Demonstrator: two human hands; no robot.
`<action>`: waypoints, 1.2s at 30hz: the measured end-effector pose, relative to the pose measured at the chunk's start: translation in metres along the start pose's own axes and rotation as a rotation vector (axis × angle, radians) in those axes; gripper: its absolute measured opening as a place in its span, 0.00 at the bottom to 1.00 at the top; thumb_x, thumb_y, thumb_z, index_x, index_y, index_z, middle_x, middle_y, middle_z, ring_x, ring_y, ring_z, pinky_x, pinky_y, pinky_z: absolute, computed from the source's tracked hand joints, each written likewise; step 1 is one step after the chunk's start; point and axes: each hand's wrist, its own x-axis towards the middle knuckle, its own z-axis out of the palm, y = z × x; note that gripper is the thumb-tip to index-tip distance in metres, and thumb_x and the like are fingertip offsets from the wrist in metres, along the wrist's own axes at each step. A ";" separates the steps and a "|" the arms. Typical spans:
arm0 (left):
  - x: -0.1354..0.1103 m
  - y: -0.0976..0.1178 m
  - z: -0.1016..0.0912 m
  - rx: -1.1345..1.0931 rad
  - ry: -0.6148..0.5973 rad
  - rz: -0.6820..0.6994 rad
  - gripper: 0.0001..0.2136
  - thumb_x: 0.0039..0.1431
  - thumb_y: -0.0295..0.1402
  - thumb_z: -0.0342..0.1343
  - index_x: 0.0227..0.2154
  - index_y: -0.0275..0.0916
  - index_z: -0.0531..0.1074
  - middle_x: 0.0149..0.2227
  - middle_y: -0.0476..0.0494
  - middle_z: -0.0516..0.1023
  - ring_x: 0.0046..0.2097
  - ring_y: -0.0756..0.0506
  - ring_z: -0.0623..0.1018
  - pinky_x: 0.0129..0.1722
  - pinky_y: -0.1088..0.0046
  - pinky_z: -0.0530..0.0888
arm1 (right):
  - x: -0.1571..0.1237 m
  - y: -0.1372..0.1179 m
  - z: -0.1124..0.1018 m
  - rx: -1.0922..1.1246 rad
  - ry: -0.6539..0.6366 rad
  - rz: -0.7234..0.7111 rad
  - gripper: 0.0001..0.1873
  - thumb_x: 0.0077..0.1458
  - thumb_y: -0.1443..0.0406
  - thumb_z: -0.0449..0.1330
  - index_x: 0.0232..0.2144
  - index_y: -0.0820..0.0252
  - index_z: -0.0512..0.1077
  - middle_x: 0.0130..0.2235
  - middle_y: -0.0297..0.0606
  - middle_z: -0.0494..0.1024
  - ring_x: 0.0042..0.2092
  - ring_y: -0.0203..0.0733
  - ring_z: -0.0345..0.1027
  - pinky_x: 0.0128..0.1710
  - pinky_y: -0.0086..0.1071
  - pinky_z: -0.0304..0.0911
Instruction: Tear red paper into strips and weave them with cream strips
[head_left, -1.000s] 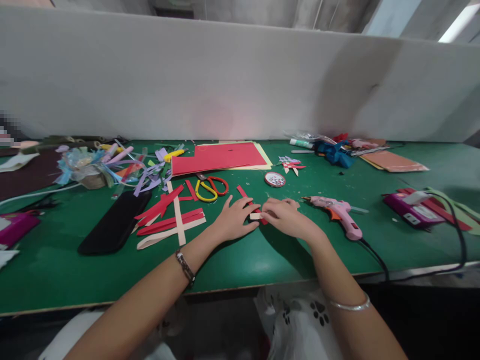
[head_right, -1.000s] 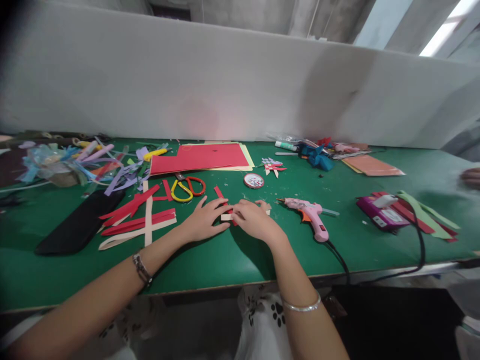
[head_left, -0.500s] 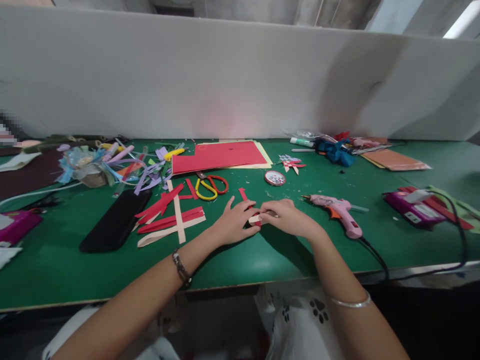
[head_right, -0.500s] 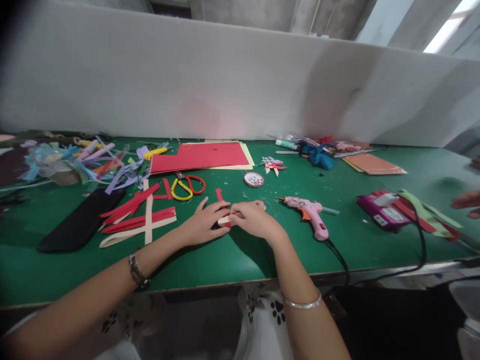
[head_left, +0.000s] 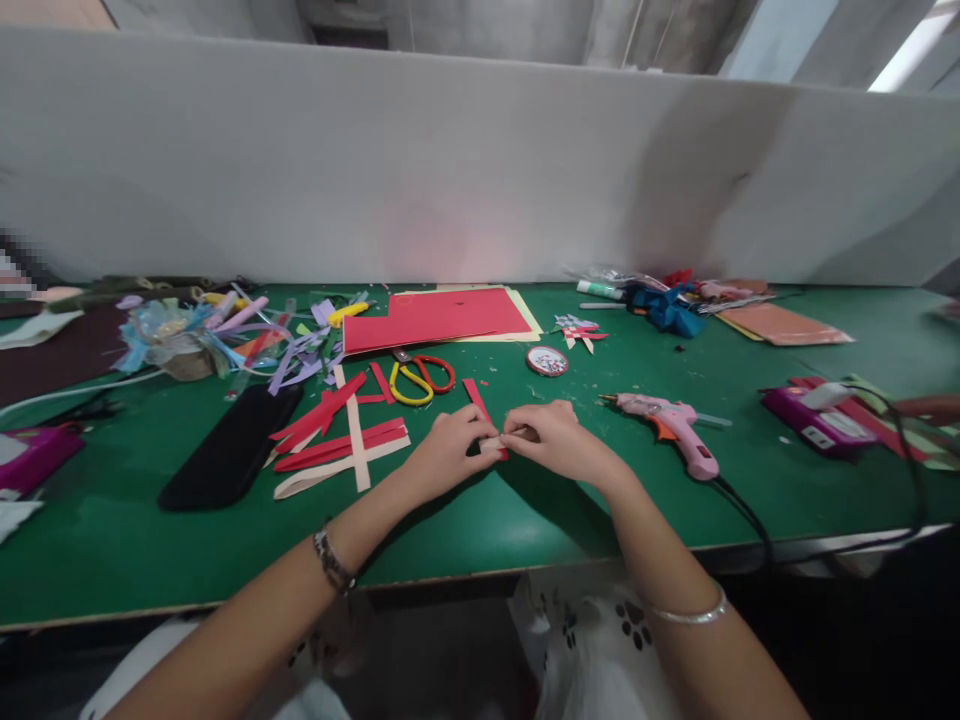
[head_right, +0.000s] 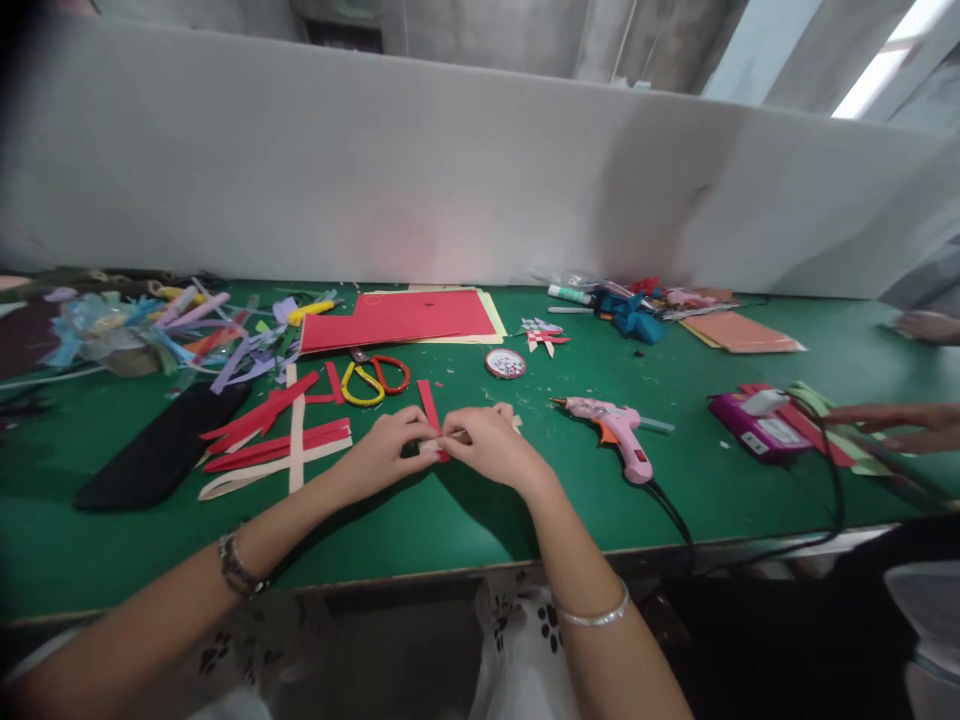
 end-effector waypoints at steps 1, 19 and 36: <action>0.000 -0.002 0.000 -0.039 0.001 -0.005 0.09 0.54 0.34 0.48 0.28 0.37 0.71 0.28 0.48 0.66 0.33 0.49 0.68 0.33 0.73 0.63 | 0.000 0.000 -0.001 0.002 0.065 0.006 0.08 0.51 0.65 0.53 0.23 0.60 0.67 0.26 0.31 0.70 0.29 0.33 0.60 0.40 0.34 0.47; -0.023 -0.026 -0.013 -0.315 0.117 -0.165 0.08 0.45 0.37 0.49 0.20 0.38 0.65 0.27 0.48 0.66 0.29 0.50 0.69 0.28 0.74 0.68 | 0.019 0.017 -0.009 0.484 0.875 0.308 0.08 0.47 0.66 0.45 0.29 0.59 0.62 0.28 0.35 0.68 0.29 0.36 0.61 0.30 0.29 0.58; -0.023 -0.016 -0.018 -0.176 0.116 -0.278 0.09 0.47 0.37 0.43 0.18 0.40 0.58 0.18 0.52 0.64 0.23 0.50 0.66 0.24 0.76 0.60 | 0.008 0.030 0.010 0.181 0.114 0.090 0.13 0.48 0.74 0.45 0.29 0.61 0.68 0.31 0.36 0.71 0.35 0.35 0.63 0.37 0.30 0.58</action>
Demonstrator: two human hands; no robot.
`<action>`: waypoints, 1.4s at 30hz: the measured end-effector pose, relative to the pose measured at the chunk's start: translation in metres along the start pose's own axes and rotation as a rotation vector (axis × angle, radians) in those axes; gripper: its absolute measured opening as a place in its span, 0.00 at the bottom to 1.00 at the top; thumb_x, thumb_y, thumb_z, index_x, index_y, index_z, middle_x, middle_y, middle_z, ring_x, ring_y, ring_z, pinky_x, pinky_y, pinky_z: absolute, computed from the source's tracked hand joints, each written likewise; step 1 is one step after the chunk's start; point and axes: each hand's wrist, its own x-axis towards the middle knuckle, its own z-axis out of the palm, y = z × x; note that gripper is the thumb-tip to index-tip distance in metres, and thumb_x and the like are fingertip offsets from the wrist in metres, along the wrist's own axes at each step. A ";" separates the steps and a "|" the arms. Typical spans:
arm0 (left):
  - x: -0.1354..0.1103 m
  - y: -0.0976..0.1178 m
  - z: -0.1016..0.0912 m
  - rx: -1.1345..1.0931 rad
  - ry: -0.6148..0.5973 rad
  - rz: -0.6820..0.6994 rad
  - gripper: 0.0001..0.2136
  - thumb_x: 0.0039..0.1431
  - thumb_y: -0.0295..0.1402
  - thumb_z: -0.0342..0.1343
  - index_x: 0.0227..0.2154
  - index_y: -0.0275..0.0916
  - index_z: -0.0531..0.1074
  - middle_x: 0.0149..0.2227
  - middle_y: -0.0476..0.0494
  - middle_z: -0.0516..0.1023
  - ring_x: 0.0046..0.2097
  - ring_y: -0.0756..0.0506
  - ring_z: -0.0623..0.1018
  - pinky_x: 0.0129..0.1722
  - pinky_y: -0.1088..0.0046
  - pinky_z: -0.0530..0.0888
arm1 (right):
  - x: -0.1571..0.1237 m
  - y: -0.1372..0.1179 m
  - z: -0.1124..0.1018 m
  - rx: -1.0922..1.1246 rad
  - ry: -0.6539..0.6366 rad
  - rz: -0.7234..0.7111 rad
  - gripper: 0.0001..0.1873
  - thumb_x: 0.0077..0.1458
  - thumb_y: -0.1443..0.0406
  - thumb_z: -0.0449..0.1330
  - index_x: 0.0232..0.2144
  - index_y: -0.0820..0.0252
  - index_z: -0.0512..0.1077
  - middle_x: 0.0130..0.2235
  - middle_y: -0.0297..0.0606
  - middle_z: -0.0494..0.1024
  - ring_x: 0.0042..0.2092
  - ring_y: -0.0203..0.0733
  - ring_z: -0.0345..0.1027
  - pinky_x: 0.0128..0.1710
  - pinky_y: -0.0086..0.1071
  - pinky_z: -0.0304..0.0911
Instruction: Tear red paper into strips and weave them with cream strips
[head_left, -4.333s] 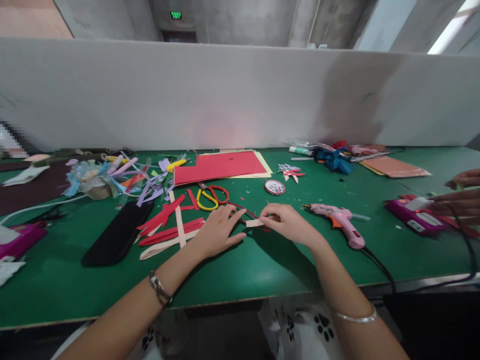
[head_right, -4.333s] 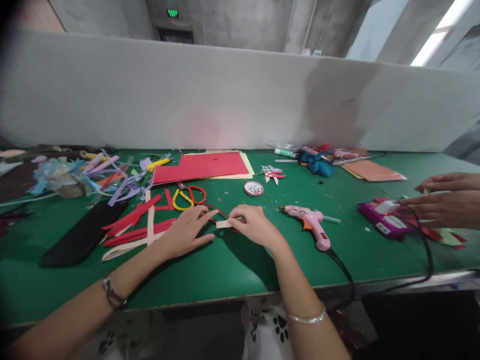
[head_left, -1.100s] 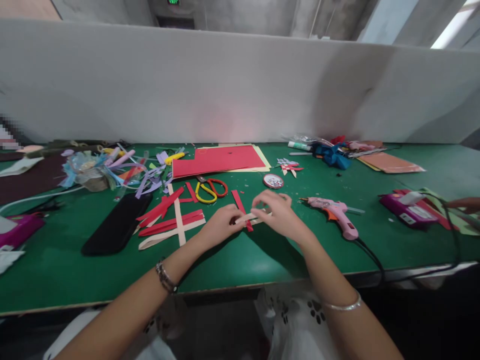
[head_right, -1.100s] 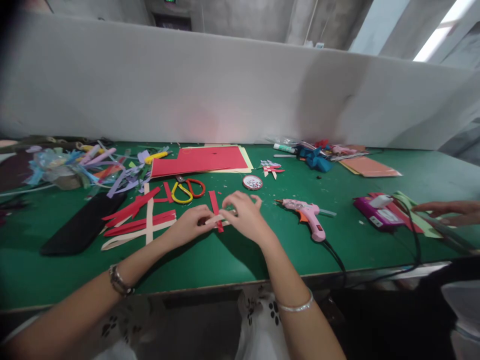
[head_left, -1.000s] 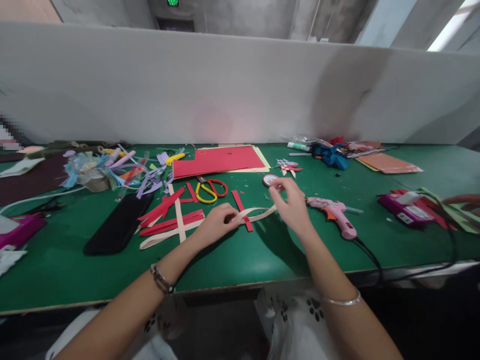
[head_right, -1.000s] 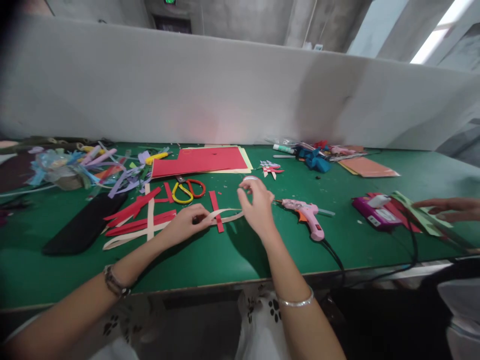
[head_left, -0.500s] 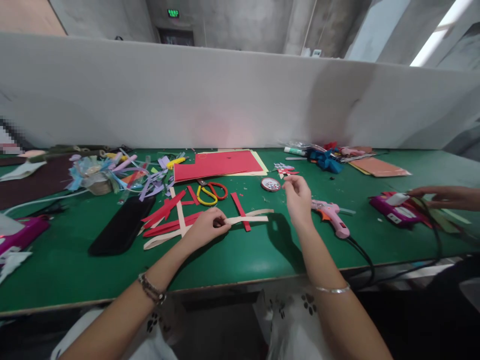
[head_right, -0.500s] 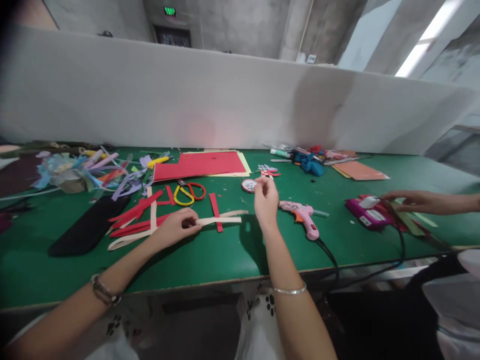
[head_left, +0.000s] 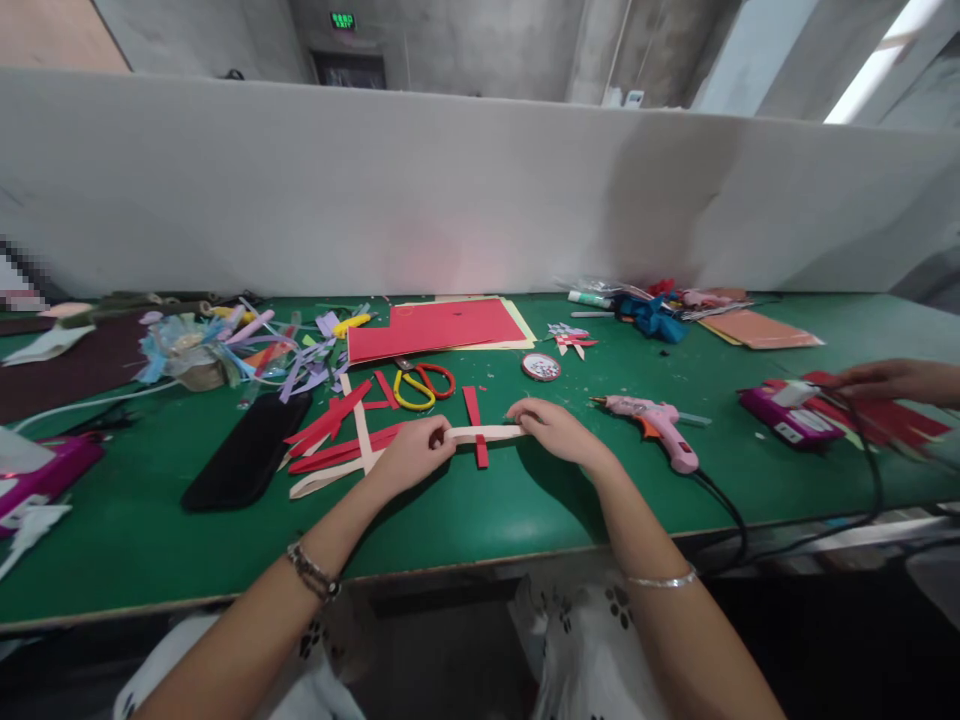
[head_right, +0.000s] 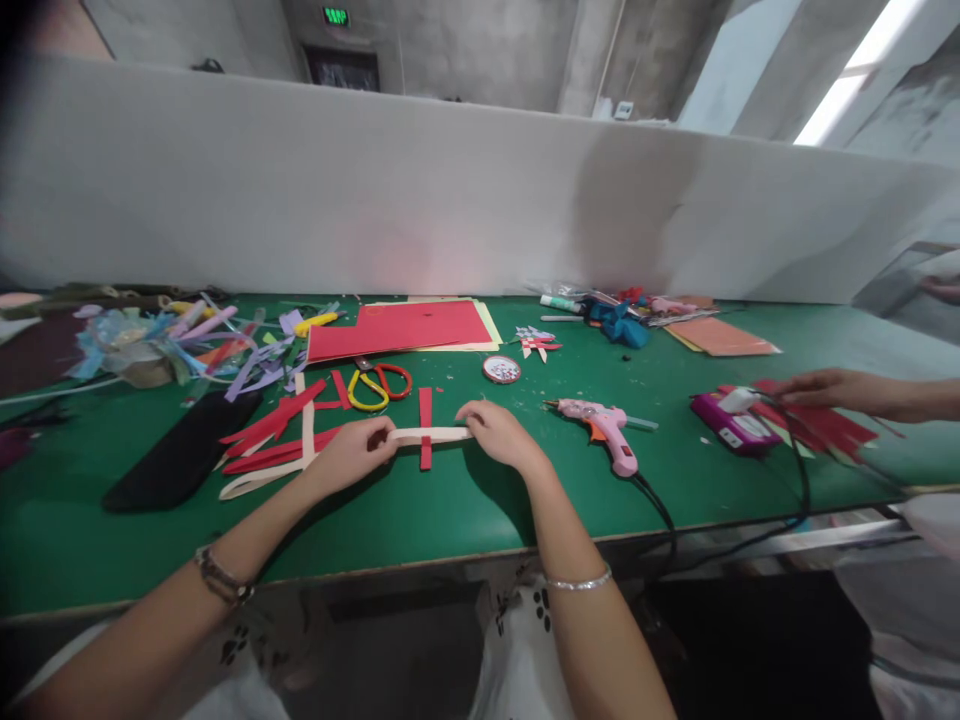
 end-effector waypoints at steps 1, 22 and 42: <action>0.000 0.000 0.000 -0.014 0.004 -0.008 0.10 0.48 0.38 0.43 0.18 0.40 0.59 0.18 0.52 0.65 0.23 0.49 0.67 0.24 0.76 0.61 | 0.000 0.001 -0.001 -0.026 0.003 0.016 0.13 0.49 0.74 0.45 0.30 0.62 0.69 0.32 0.37 0.71 0.35 0.36 0.63 0.37 0.30 0.57; -0.001 -0.002 0.000 -0.238 0.060 -0.074 0.12 0.48 0.41 0.41 0.22 0.39 0.62 0.18 0.52 0.67 0.23 0.49 0.69 0.25 0.75 0.64 | 0.012 -0.060 0.035 -0.185 -0.004 0.109 0.11 0.45 0.62 0.57 0.17 0.61 0.62 0.24 0.38 0.69 0.33 0.42 0.64 0.31 0.31 0.54; 0.016 -0.022 -0.020 -0.256 0.446 -0.222 0.09 0.46 0.33 0.45 0.31 0.37 0.64 0.22 0.51 0.70 0.24 0.51 0.73 0.26 0.76 0.70 | -0.005 -0.002 -0.055 0.862 0.510 0.262 0.18 0.31 0.64 0.61 0.30 0.58 0.64 0.20 0.23 0.63 0.18 0.26 0.52 0.17 0.23 0.46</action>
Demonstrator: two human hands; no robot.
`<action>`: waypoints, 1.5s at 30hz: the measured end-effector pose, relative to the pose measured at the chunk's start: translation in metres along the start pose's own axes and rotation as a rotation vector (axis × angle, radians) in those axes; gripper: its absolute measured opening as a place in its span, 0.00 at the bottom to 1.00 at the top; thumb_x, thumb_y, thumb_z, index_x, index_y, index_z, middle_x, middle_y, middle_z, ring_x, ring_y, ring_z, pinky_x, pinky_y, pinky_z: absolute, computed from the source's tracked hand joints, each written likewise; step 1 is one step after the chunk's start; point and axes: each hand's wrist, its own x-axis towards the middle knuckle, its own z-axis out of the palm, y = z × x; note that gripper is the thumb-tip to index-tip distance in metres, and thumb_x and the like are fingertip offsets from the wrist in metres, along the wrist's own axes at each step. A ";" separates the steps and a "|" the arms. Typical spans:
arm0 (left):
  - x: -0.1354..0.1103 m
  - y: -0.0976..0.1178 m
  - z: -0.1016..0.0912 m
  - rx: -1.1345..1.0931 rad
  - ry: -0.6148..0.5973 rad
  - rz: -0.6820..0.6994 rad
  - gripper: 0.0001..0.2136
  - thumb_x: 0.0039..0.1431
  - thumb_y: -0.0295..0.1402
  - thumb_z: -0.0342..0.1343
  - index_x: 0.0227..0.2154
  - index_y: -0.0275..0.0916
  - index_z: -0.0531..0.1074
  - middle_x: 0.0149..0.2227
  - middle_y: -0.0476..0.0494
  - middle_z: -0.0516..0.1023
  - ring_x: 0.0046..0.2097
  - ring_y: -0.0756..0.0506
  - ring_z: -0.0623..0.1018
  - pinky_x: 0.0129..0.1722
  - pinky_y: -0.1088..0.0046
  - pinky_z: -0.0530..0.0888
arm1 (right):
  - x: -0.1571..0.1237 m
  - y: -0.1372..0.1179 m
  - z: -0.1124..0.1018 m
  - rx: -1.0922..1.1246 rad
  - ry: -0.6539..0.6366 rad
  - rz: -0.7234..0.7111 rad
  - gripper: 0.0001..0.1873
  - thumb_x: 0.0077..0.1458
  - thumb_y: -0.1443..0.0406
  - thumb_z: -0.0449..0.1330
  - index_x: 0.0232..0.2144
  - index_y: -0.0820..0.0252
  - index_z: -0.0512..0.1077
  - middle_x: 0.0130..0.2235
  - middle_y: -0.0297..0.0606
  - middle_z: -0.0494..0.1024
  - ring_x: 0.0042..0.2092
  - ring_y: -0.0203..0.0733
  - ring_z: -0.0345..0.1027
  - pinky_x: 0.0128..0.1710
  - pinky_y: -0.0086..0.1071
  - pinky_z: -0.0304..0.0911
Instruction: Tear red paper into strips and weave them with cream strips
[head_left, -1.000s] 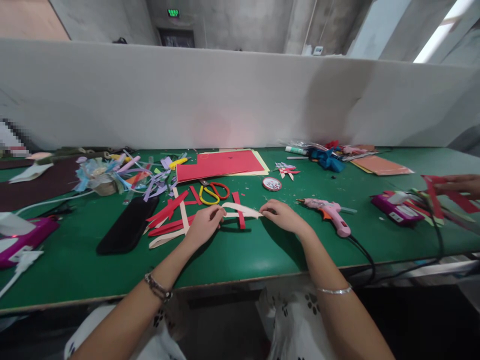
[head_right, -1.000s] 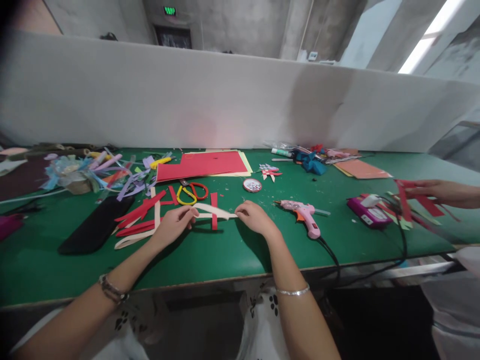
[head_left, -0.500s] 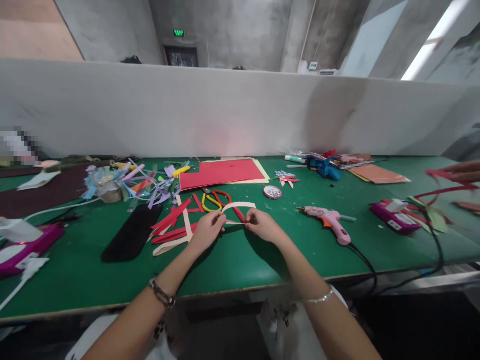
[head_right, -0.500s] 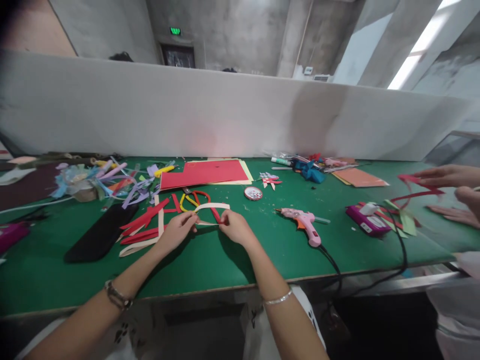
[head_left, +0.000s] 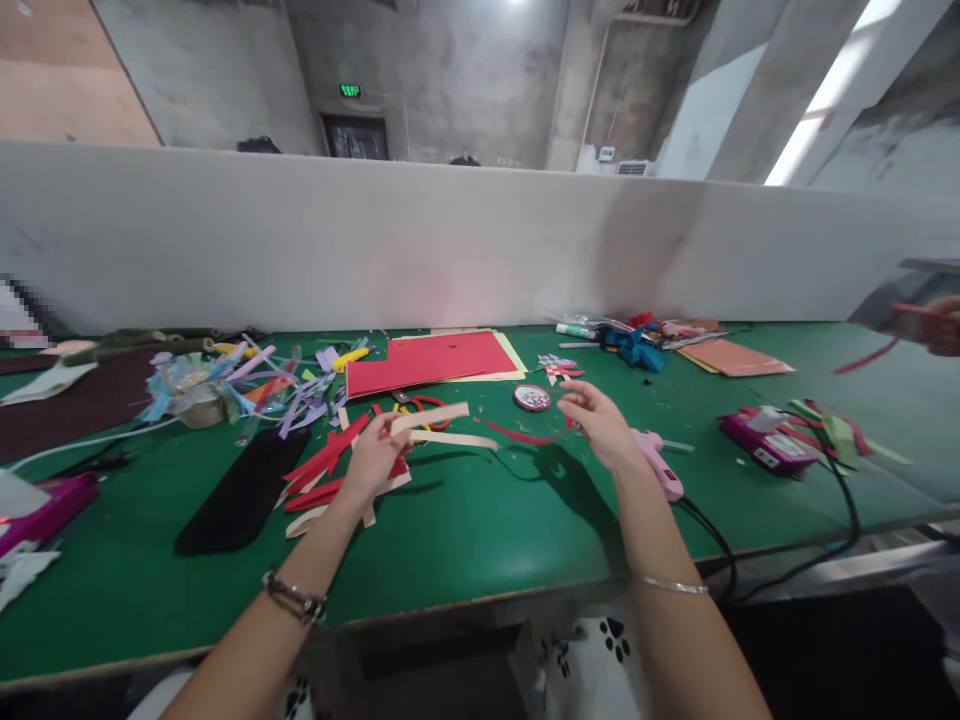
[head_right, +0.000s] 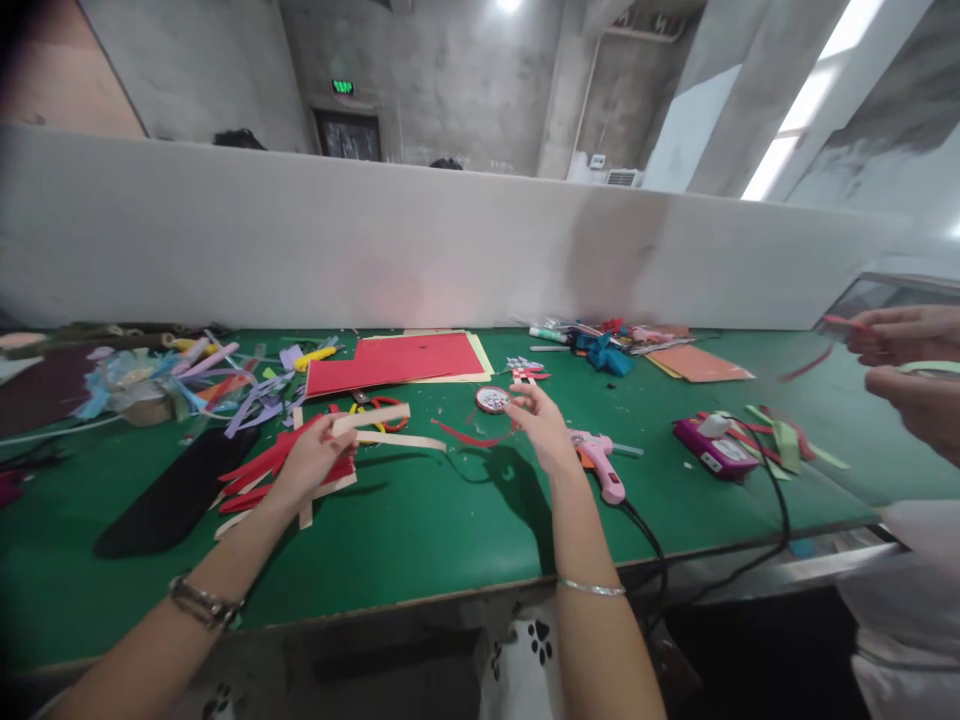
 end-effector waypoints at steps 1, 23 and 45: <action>0.000 0.000 0.001 0.067 -0.024 0.013 0.09 0.46 0.31 0.46 0.32 0.37 0.65 0.22 0.51 0.70 0.23 0.51 0.72 0.25 0.76 0.70 | 0.000 -0.005 -0.001 0.022 0.034 -0.016 0.17 0.30 0.65 0.61 0.29 0.58 0.64 0.20 0.23 0.63 0.18 0.26 0.52 0.17 0.23 0.45; -0.021 0.028 -0.011 0.744 0.088 0.432 0.18 0.51 0.30 0.47 0.46 0.34 0.61 0.45 0.35 0.64 0.47 0.41 0.68 0.42 0.66 0.68 | -0.029 0.008 0.028 -0.156 -0.247 -0.345 0.05 0.44 0.64 0.57 0.26 0.59 0.68 0.29 0.35 0.75 0.33 0.36 0.68 0.32 0.29 0.60; -0.053 0.017 0.049 0.505 -0.421 0.497 0.08 0.55 0.28 0.50 0.33 0.43 0.74 0.35 0.47 0.73 0.40 0.47 0.70 0.38 0.67 0.63 | 0.055 0.001 0.143 -0.918 -0.859 -0.534 0.16 0.41 0.77 0.53 0.32 0.60 0.73 0.28 0.33 0.74 0.27 0.31 0.62 0.26 0.24 0.56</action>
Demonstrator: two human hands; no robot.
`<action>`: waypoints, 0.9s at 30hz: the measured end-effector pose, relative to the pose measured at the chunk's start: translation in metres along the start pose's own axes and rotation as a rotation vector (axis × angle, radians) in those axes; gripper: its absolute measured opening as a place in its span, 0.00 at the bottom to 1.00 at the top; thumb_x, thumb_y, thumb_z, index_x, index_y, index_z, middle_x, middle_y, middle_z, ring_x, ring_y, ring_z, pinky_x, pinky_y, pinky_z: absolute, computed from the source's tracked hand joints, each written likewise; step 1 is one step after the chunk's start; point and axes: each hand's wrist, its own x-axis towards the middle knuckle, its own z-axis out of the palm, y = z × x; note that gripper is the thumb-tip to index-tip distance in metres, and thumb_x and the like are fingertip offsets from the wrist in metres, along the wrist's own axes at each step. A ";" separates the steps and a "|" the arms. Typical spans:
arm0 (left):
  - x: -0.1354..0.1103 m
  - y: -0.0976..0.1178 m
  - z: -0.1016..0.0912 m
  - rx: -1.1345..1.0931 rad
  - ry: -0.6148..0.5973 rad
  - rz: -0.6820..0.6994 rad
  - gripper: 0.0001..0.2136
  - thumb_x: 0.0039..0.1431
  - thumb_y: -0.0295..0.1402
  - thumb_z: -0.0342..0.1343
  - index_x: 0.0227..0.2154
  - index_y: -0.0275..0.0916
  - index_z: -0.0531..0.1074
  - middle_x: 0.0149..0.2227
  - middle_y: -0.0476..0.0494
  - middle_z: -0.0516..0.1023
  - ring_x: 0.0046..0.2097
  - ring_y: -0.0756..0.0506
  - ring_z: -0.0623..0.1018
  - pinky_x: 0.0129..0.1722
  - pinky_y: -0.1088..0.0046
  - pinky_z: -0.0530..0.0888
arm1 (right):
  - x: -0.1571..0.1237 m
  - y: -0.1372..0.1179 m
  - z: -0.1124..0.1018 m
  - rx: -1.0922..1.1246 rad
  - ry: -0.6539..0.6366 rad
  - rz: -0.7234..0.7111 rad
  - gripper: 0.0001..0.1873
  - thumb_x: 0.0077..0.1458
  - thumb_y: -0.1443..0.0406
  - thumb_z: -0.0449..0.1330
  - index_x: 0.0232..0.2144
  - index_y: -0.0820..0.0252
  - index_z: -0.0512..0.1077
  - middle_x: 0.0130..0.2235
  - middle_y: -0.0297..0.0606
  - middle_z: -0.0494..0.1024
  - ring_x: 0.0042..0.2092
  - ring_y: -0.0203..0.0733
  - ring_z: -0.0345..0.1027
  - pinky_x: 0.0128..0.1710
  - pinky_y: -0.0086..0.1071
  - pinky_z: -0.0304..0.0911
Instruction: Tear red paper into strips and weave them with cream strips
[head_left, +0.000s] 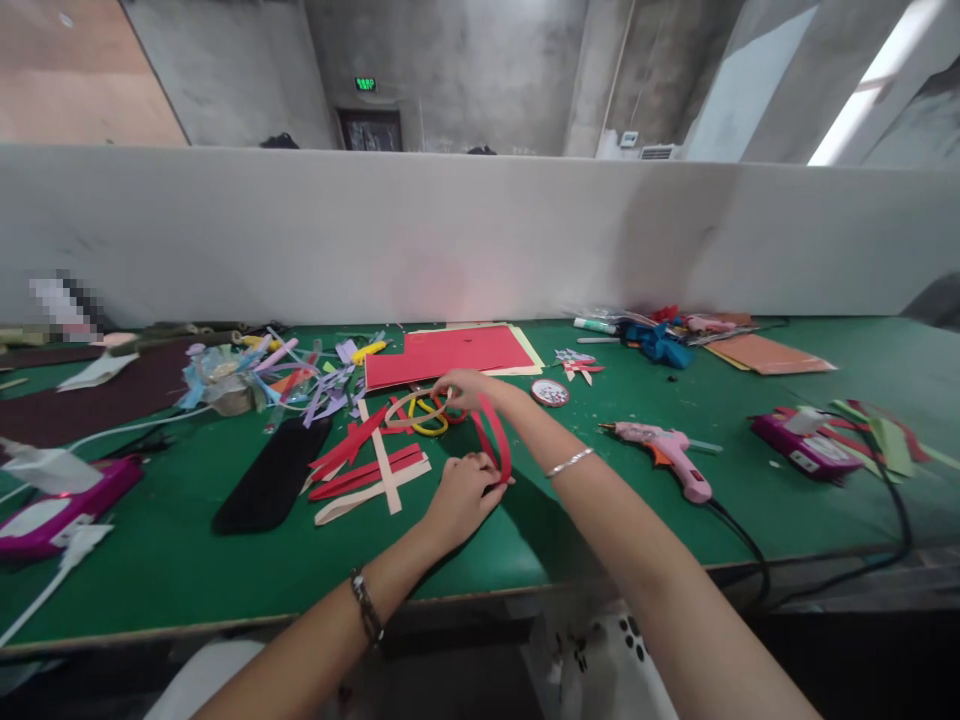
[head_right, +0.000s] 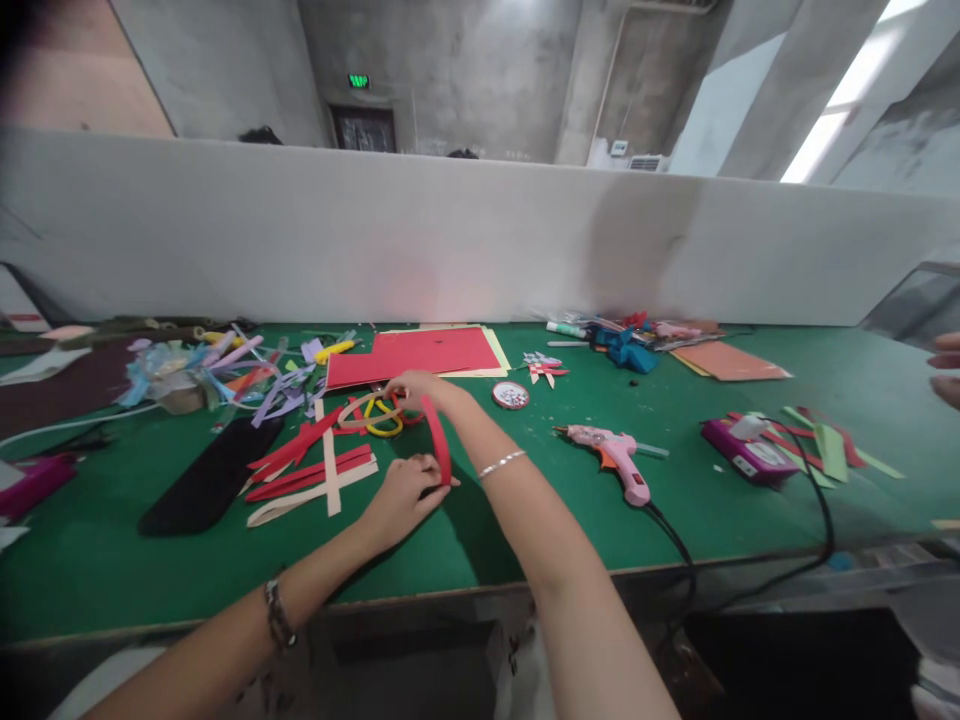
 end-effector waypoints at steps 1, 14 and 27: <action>0.000 0.000 0.000 -0.011 0.001 -0.013 0.08 0.54 0.28 0.51 0.33 0.42 0.74 0.34 0.48 0.74 0.39 0.47 0.71 0.40 0.67 0.63 | 0.010 -0.001 0.007 -0.013 -0.017 0.001 0.14 0.39 0.76 0.56 0.31 0.60 0.73 0.27 0.33 0.73 0.25 0.31 0.60 0.24 0.23 0.54; -0.002 -0.006 -0.001 -0.042 0.029 0.165 0.09 0.56 0.30 0.46 0.33 0.38 0.72 0.34 0.46 0.72 0.36 0.49 0.72 0.36 0.75 0.69 | -0.023 0.012 -0.014 0.140 0.285 0.080 0.13 0.53 0.66 0.47 0.26 0.64 0.69 0.23 0.32 0.68 0.26 0.31 0.60 0.26 0.24 0.54; 0.001 -0.012 -0.004 0.371 -0.031 0.447 0.09 0.57 0.28 0.47 0.38 0.37 0.69 0.34 0.43 0.75 0.36 0.46 0.73 0.32 0.71 0.66 | -0.141 0.002 -0.068 0.599 0.847 0.272 0.14 0.47 0.61 0.56 0.39 0.57 0.66 0.20 0.29 0.65 0.20 0.29 0.54 0.17 0.24 0.47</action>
